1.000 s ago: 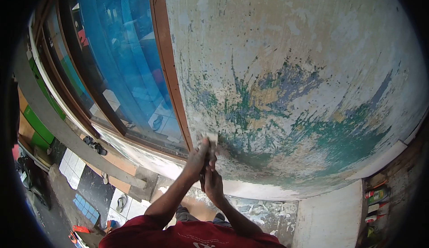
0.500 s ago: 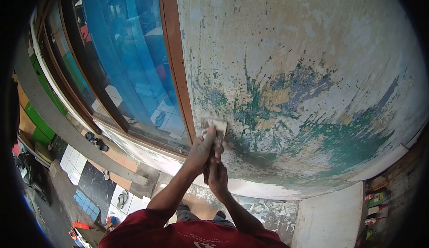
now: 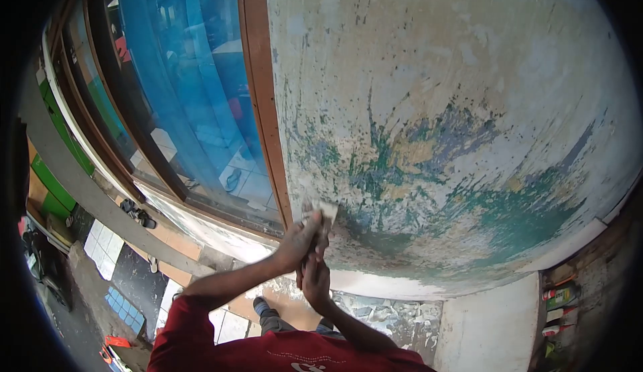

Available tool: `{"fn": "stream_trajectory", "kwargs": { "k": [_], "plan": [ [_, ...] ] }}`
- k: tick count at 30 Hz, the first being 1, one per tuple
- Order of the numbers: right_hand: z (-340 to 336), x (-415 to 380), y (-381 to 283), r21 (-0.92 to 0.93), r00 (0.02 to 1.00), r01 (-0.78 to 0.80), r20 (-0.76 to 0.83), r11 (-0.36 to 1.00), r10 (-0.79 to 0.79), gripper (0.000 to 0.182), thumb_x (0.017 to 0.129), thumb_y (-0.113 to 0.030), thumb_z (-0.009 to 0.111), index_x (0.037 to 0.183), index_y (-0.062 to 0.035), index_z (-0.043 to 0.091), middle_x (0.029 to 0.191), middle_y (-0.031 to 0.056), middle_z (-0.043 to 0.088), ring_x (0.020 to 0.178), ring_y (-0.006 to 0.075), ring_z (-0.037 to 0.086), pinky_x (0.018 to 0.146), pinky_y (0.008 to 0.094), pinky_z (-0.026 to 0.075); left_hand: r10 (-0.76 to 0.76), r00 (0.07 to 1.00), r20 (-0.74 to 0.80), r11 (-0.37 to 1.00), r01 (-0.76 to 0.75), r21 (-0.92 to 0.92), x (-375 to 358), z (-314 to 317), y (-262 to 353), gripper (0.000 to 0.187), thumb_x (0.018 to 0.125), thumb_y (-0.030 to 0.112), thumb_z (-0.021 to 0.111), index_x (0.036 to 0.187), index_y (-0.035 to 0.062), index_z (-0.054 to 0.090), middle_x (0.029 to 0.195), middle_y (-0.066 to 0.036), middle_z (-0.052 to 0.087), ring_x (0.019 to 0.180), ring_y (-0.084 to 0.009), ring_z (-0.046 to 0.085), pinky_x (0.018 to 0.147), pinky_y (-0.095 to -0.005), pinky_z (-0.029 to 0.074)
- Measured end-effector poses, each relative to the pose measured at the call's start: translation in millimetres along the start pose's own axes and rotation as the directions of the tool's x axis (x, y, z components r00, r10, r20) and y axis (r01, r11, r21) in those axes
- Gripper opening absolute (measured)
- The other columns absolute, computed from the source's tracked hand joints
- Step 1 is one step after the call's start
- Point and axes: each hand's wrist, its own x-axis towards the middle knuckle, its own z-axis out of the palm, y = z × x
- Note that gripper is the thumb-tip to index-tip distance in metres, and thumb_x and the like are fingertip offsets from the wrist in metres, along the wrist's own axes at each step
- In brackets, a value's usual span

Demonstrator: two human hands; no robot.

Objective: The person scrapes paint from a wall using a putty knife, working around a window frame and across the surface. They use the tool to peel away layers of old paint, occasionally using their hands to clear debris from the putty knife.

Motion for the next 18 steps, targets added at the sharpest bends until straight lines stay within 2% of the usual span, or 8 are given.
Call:
{"fn": "stream_trajectory", "kwargs": {
  "k": [2, 4, 5, 7, 9, 12, 15, 18],
  "plan": [
    [-5.2, -12.5, 21.0, 0.013, 0.999, -0.049, 0.011, 0.999, 0.049, 0.042, 0.099, -0.036, 0.025, 0.078, -0.0059, 0.044, 0.054, 0.0011, 0.038, 0.039, 0.0122, 0.042, 0.034, 0.0256, 0.033, -0.106, 0.990, -0.088, 0.992, 0.111, 0.059, -3.0, -2.8, -29.5, 0.053, 0.094, 0.053, 0.036, 0.081, 0.0049, 0.055, 0.051, 0.001, 0.047, 0.041, -0.0072, 0.045, 0.039, -0.0211, 0.035],
    [-6.5, -12.7, 10.9, -0.080, 0.992, -0.128, -0.028, 0.988, 0.127, 0.043, 0.099, -0.036, 0.024, 0.078, -0.0047, 0.045, 0.053, 0.0013, 0.038, 0.039, 0.0120, 0.042, 0.034, 0.0261, 0.033, -0.077, 0.995, -0.056, 0.994, 0.072, -0.078, -4.2, 2.7, -27.3, 0.052, 0.094, 0.052, 0.037, 0.080, 0.0051, 0.055, 0.050, 0.000, 0.046, 0.040, -0.0071, 0.043, 0.038, -0.0209, 0.034],
    [-1.4, -8.6, -3.9, -0.152, 0.997, -0.059, -0.066, 0.987, 0.049, 0.042, 0.099, -0.033, 0.025, 0.075, -0.0043, 0.043, 0.052, 0.0016, 0.038, 0.038, 0.0112, 0.041, 0.034, 0.0257, 0.033, -0.019, 0.997, -0.068, 0.998, 0.015, -0.061, -3.9, 5.9, -15.6, 0.050, 0.094, 0.050, 0.038, 0.080, 0.0056, 0.054, 0.050, 0.000, 0.044, 0.040, -0.0074, 0.041, 0.038, -0.0210, 0.034],
    [-1.5, 8.1, -1.2, -0.325, 0.976, 0.201, -0.011, 0.924, -0.217, 0.041, 0.099, -0.032, 0.026, 0.074, -0.0046, 0.042, 0.052, 0.0018, 0.037, 0.037, 0.0110, 0.041, 0.033, 0.0255, 0.032, 0.030, 0.996, -0.088, 0.998, -0.035, -0.053, -4.1, 10.8, 17.7, 0.051, 0.094, 0.050, 0.040, 0.073, 0.0050, 0.053, 0.051, 0.000, 0.044, 0.040, -0.0071, 0.040, 0.038, -0.0209, 0.033],
    [4.0, 15.5, -16.4, -0.316, 0.949, 0.310, 0.048, 0.897, -0.312, 0.039, 0.099, -0.030, 0.026, 0.073, -0.0052, 0.040, 0.051, 0.0020, 0.037, 0.036, 0.0111, 0.040, 0.032, 0.0251, 0.031, 0.035, 0.995, -0.092, 0.995, -0.043, -0.091, -3.7, 14.6, 41.8, 0.053, 0.093, 0.050, 0.041, 0.070, 0.0045, 0.053, 0.051, 0.000, 0.044, 0.039, -0.0067, 0.040, 0.037, -0.0206, 0.032],
    [14.0, 4.4, -36.5, -0.066, 0.999, 0.042, 0.010, 0.997, -0.041, 0.038, 0.099, -0.031, 0.027, 0.074, -0.0054, 0.041, 0.052, 0.0019, 0.037, 0.036, 0.0119, 0.041, 0.032, 0.0256, 0.031, 0.003, 0.997, -0.073, 0.995, -0.010, -0.097, -7.8, 11.5, 39.4, 0.053, 0.093, 0.051, 0.041, 0.074, 0.0033, 0.056, 0.051, 0.000, 0.044, 0.040, -0.0062, 0.040, 0.038, -0.0204, 0.032],
    [6.7, -13.0, -1.6, -0.077, 0.999, 0.038, -0.028, 0.996, -0.040, 0.037, 0.099, -0.031, 0.027, 0.076, -0.0051, 0.041, 0.052, 0.0023, 0.038, 0.036, 0.0129, 0.041, 0.032, 0.0256, 0.031, -0.056, 0.995, -0.086, 0.995, 0.048, -0.090, -5.0, 4.7, -2.0, 0.052, 0.091, 0.053, 0.043, 0.078, 0.0043, 0.057, 0.052, 0.001, 0.045, 0.042, -0.0057, 0.040, 0.040, -0.0205, 0.032],
    [8.6, -11.0, -11.8, -0.068, 0.999, -0.017, -0.043, 0.997, 0.015, 0.039, 0.099, -0.034, 0.027, 0.078, -0.0050, 0.041, 0.053, 0.0030, 0.040, 0.035, 0.0129, 0.041, 0.031, 0.0257, 0.031, -0.061, 0.993, -0.100, 0.993, 0.051, -0.105, -4.6, 5.5, -4.7, 0.050, 0.091, 0.053, 0.045, 0.075, 0.0069, 0.055, 0.052, 0.001, 0.044, 0.042, -0.0054, 0.040, 0.039, -0.0202, 0.031]
  ]
}}
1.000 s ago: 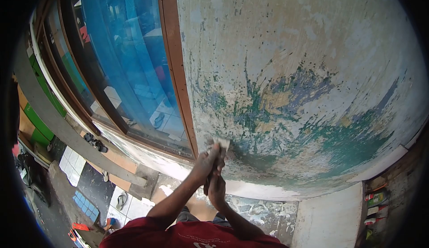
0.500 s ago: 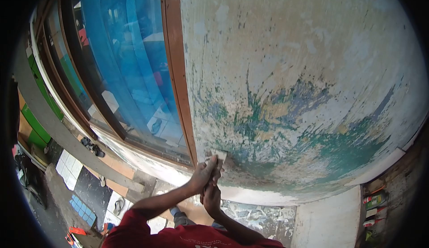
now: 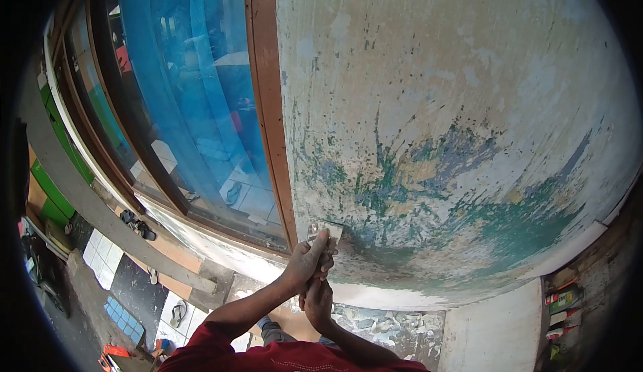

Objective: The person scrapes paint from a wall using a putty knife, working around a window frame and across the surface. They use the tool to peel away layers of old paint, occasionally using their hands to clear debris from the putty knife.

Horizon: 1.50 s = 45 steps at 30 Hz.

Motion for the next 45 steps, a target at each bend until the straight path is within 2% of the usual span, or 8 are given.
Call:
{"fn": "stream_trajectory", "kwargs": {
  "k": [7, 14, 19, 25, 29, 33, 36, 45],
  "plan": [
    [15.3, 10.6, -40.8, 0.151, 0.998, 0.007, 0.059, 0.989, -0.016, 0.039, 0.099, -0.035, 0.027, 0.079, -0.0045, 0.041, 0.055, 0.0038, 0.041, 0.035, 0.0122, 0.039, 0.031, 0.0250, 0.030, 0.009, 0.999, 0.037, 0.994, -0.013, 0.106, -9.2, 9.9, 57.8, 0.050, 0.090, 0.054, 0.046, 0.069, 0.0093, 0.051, 0.051, 0.002, 0.043, 0.041, -0.0062, 0.039, 0.040, -0.0220, 0.033],
    [9.4, -7.0, -5.1, 0.135, 0.996, -0.091, 0.011, 0.987, 0.090, 0.042, 0.099, -0.039, 0.025, 0.080, -0.0053, 0.041, 0.055, 0.0033, 0.041, 0.035, 0.0126, 0.038, 0.031, 0.0248, 0.030, -0.070, 0.997, 0.022, 0.997, 0.069, 0.037, -9.4, 3.1, 18.1, 0.050, 0.087, 0.058, 0.049, 0.072, 0.0104, 0.052, 0.051, 0.002, 0.044, 0.041, -0.0064, 0.039, 0.039, -0.0214, 0.033],
    [24.5, -3.1, -26.6, 0.230, 0.998, -0.055, 0.046, 0.972, 0.046, 0.040, 0.098, -0.041, 0.029, 0.081, -0.0065, 0.039, 0.054, 0.0023, 0.039, 0.034, 0.0122, 0.038, 0.031, 0.0248, 0.031, -0.086, 0.995, 0.057, 0.993, 0.081, 0.082, -17.3, 4.9, 48.1, 0.050, 0.086, 0.058, 0.050, 0.071, 0.0097, 0.053, 0.052, 0.003, 0.044, 0.041, -0.0052, 0.037, 0.040, -0.0205, 0.028],
    [15.2, -4.1, 12.4, 0.273, 1.000, -0.017, 0.000, 0.962, 0.018, 0.037, 0.100, -0.036, 0.028, 0.080, -0.0065, 0.038, 0.053, 0.0018, 0.038, 0.035, 0.0114, 0.038, 0.032, 0.0256, 0.030, -0.048, 0.999, 0.004, 0.996, 0.047, 0.081, -12.3, 4.1, 15.3, 0.049, 0.088, 0.056, 0.048, 0.071, 0.0104, 0.052, 0.053, 0.003, 0.043, 0.042, -0.0047, 0.036, 0.040, -0.0199, 0.027],
    [10.1, 16.0, -20.3, -0.005, 0.978, 0.206, 0.018, 0.978, -0.206, 0.041, 0.100, -0.034, 0.028, 0.072, -0.0059, 0.039, 0.052, 0.0020, 0.040, 0.033, 0.0108, 0.037, 0.031, 0.0267, 0.029, 0.142, 0.990, -0.024, 0.987, -0.140, 0.083, -8.1, 18.5, 42.3, 0.048, 0.090, 0.054, 0.046, 0.070, 0.0100, 0.050, 0.052, 0.003, 0.043, 0.042, -0.0053, 0.038, 0.039, -0.0205, 0.030],
    [7.1, 12.0, -17.4, 0.150, 0.994, 0.091, 0.042, 0.985, -0.098, 0.033, 0.099, -0.028, 0.030, 0.079, -0.0047, 0.041, 0.049, 0.0018, 0.041, 0.032, 0.0099, 0.038, 0.031, 0.0243, 0.030, 0.084, 0.996, -0.031, 0.989, -0.080, 0.122, -12.4, 19.6, 47.0, 0.048, 0.090, 0.053, 0.047, 0.069, 0.0103, 0.049, 0.052, 0.003, 0.041, 0.042, -0.0054, 0.036, 0.039, -0.0206, 0.029],
    [5.0, -4.8, -3.4, 0.147, 1.000, -0.023, 0.019, 0.989, 0.020, 0.032, 0.099, -0.028, 0.031, 0.080, -0.0043, 0.041, 0.049, 0.0025, 0.041, 0.033, 0.0107, 0.040, 0.031, 0.0242, 0.030, -0.029, 0.999, -0.033, 0.999, 0.028, -0.031, -10.0, 10.6, 17.4, 0.049, 0.090, 0.053, 0.047, 0.067, 0.0101, 0.049, 0.052, 0.002, 0.041, 0.042, -0.0057, 0.037, 0.039, -0.0209, 0.030],
    [10.7, 5.9, -9.5, 0.115, 0.998, 0.011, 0.056, 0.993, -0.017, 0.039, 0.100, -0.033, 0.026, 0.076, -0.0052, 0.040, 0.051, 0.0025, 0.040, 0.034, 0.0112, 0.039, 0.032, 0.0250, 0.030, 0.044, 0.998, -0.042, 0.997, -0.041, 0.072, -11.8, 10.1, 39.5, 0.046, 0.090, 0.052, 0.047, 0.068, 0.0111, 0.050, 0.052, 0.003, 0.042, 0.040, -0.0048, 0.035, 0.037, -0.0205, 0.027]
  ]
}}
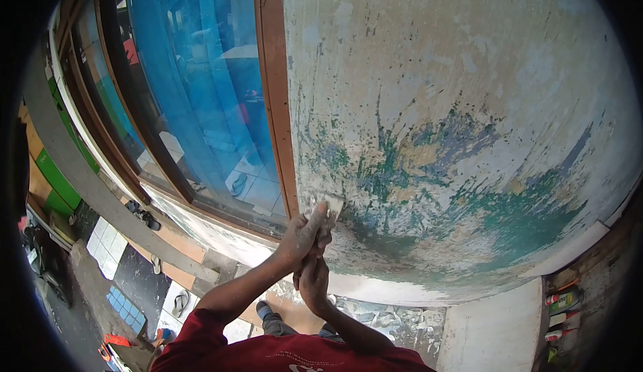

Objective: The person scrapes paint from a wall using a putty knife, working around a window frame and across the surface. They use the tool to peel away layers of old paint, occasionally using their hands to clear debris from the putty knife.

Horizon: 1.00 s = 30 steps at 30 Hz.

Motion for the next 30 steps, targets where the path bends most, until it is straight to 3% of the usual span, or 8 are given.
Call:
{"fn": "stream_trajectory", "kwargs": {
  "k": [5, 6, 9, 14, 18, 25, 29, 30],
  "plan": [
    [5.1, -5.3, -6.6, 0.057, 0.996, -0.081, -0.038, 0.995, 0.083, 0.044, 0.100, -0.037, 0.025, 0.070, -0.0069, 0.038, 0.050, 0.0020, 0.037, 0.033, 0.0112, 0.037, 0.031, 0.0259, 0.029, -0.019, 1.000, 0.012, 0.997, 0.019, -0.077, 1.0, -0.5, -13.5, 0.044, 0.091, 0.051, 0.048, 0.070, 0.0124, 0.050, 0.052, 0.004, 0.042, 0.040, -0.0043, 0.034, 0.038, -0.0205, 0.027],
    [5.0, -0.2, -4.9, 0.082, 0.999, -0.035, -0.002, 0.996, 0.035, 0.044, 0.100, -0.037, 0.026, 0.070, -0.0071, 0.038, 0.050, 0.0022, 0.038, 0.034, 0.0114, 0.037, 0.031, 0.0259, 0.029, 0.000, 1.000, -0.016, 1.000, 0.000, 0.002, -0.3, 1.0, -3.0, 0.044, 0.090, 0.051, 0.047, 0.071, 0.0121, 0.050, 0.053, 0.004, 0.041, 0.041, -0.0044, 0.035, 0.038, -0.0206, 0.027],
    [10.9, 2.4, -10.0, 0.093, 1.000, -0.002, 0.009, 0.996, 0.001, 0.037, 0.099, -0.033, 0.028, 0.081, -0.0038, 0.040, 0.055, 0.0036, 0.042, 0.035, 0.0109, 0.040, 0.031, 0.0249, 0.032, 0.004, 0.999, 0.045, 0.999, -0.006, 0.041, -4.2, -0.8, 11.8, 0.044, 0.090, 0.052, 0.047, 0.073, 0.0124, 0.049, 0.052, 0.005, 0.041, 0.041, -0.0044, 0.034, 0.038, -0.0208, 0.027],
    [5.2, -11.9, 5.5, 0.055, 0.996, -0.073, -0.041, 0.996, 0.076, 0.042, 0.099, -0.037, 0.022, 0.081, -0.0035, 0.040, 0.051, 0.0027, 0.040, 0.034, 0.0111, 0.040, 0.031, 0.0252, 0.032, -0.048, 0.997, 0.060, 0.999, 0.049, -0.011, -1.7, -4.5, -20.3, 0.044, 0.090, 0.053, 0.048, 0.076, 0.0112, 0.049, 0.052, 0.006, 0.038, 0.041, -0.0044, 0.033, 0.037, -0.0207, 0.026],
    [13.4, 2.2, -22.9, 0.017, 1.000, 0.014, -0.018, 1.000, -0.014, 0.043, 0.099, -0.035, 0.024, 0.077, -0.0036, 0.041, 0.050, 0.0027, 0.040, 0.033, 0.0117, 0.039, 0.031, 0.0257, 0.031, 0.071, 0.997, -0.012, 0.996, -0.070, 0.058, -4.5, 4.2, 9.6, 0.042, 0.090, 0.051, 0.048, 0.082, 0.0094, 0.048, 0.056, 0.005, 0.041, 0.043, -0.0035, 0.034, 0.038, -0.0199, 0.027],
    [9.6, -9.9, -8.3, 0.033, 0.997, -0.076, -0.030, 0.997, 0.077, 0.040, 0.100, -0.035, 0.025, 0.080, -0.0028, 0.040, 0.052, 0.0029, 0.040, 0.033, 0.0113, 0.040, 0.031, 0.0256, 0.031, 0.051, 0.998, -0.028, 0.999, -0.051, 0.014, -3.2, 0.5, -15.0, 0.041, 0.091, 0.050, 0.049, 0.084, 0.0089, 0.050, 0.058, 0.004, 0.043, 0.045, -0.0042, 0.038, 0.038, -0.0197, 0.027],
    [18.6, 5.3, -31.0, 0.079, 0.998, 0.065, 0.010, 0.995, -0.066, 0.040, 0.100, -0.037, 0.025, 0.082, -0.0052, 0.041, 0.052, 0.0003, 0.038, 0.034, 0.0092, 0.036, 0.031, 0.0247, 0.029, 0.139, 0.990, -0.018, 0.987, -0.137, 0.079, -9.0, 9.6, 27.8, 0.042, 0.090, 0.051, 0.049, 0.086, 0.0085, 0.049, 0.058, 0.003, 0.044, 0.044, -0.0043, 0.037, 0.038, -0.0200, 0.028],
    [20.9, 6.9, -38.6, 0.121, 0.998, 0.051, 0.035, 0.991, -0.055, 0.041, 0.100, -0.038, 0.025, 0.081, -0.0055, 0.041, 0.052, 0.0003, 0.038, 0.034, 0.0093, 0.035, 0.031, 0.0248, 0.029, 0.060, 0.998, 0.035, 0.995, -0.063, 0.078, -6.3, 4.7, 30.9, 0.043, 0.090, 0.051, 0.049, 0.086, 0.0077, 0.048, 0.057, 0.004, 0.043, 0.044, -0.0042, 0.038, 0.038, -0.0202, 0.028]
  ]
}}
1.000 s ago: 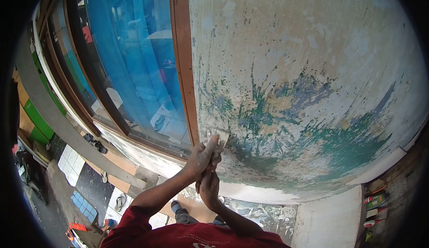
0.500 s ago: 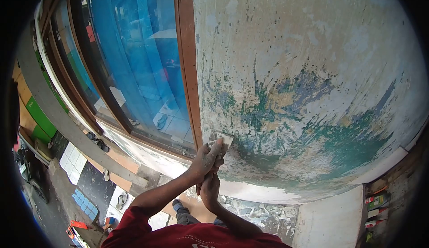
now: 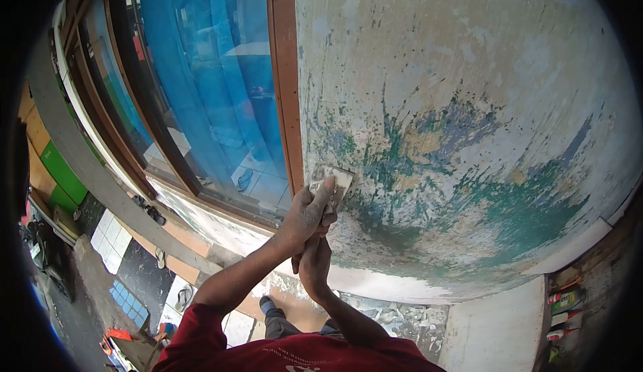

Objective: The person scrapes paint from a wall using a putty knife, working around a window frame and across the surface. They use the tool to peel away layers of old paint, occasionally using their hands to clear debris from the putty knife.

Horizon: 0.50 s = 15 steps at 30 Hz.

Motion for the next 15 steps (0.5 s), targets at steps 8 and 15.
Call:
{"fn": "stream_trajectory", "kwargs": {
  "k": [8, 15],
  "plan": [
    [-4.1, -14.1, 16.7, 0.039, 0.994, -0.108, -0.010, 0.993, 0.109, 0.042, 0.099, -0.042, 0.024, 0.081, -0.0071, 0.038, 0.052, 0.0009, 0.034, 0.034, 0.0111, 0.034, 0.031, 0.0255, 0.029, -0.045, 0.998, -0.034, 0.999, 0.045, -0.025, -4.3, 1.0, -19.3, 0.046, 0.090, 0.051, 0.049, 0.072, 0.0084, 0.051, 0.054, 0.005, 0.041, 0.044, -0.0045, 0.035, 0.039, -0.0209, 0.026],
    [-4.7, -21.4, 23.6, 0.077, 0.978, -0.183, -0.088, 0.980, 0.189, 0.042, 0.099, -0.043, 0.026, 0.082, -0.0066, 0.039, 0.051, 0.0006, 0.033, 0.034, 0.0114, 0.034, 0.031, 0.0257, 0.029, -0.056, 0.998, -0.034, 0.998, 0.056, 0.018, -5.6, 0.8, -33.5, 0.047, 0.092, 0.052, 0.045, 0.070, 0.0099, 0.048, 0.053, 0.006, 0.036, 0.042, -0.0030, 0.029, 0.038, -0.0205, 0.023]
  ]
}}
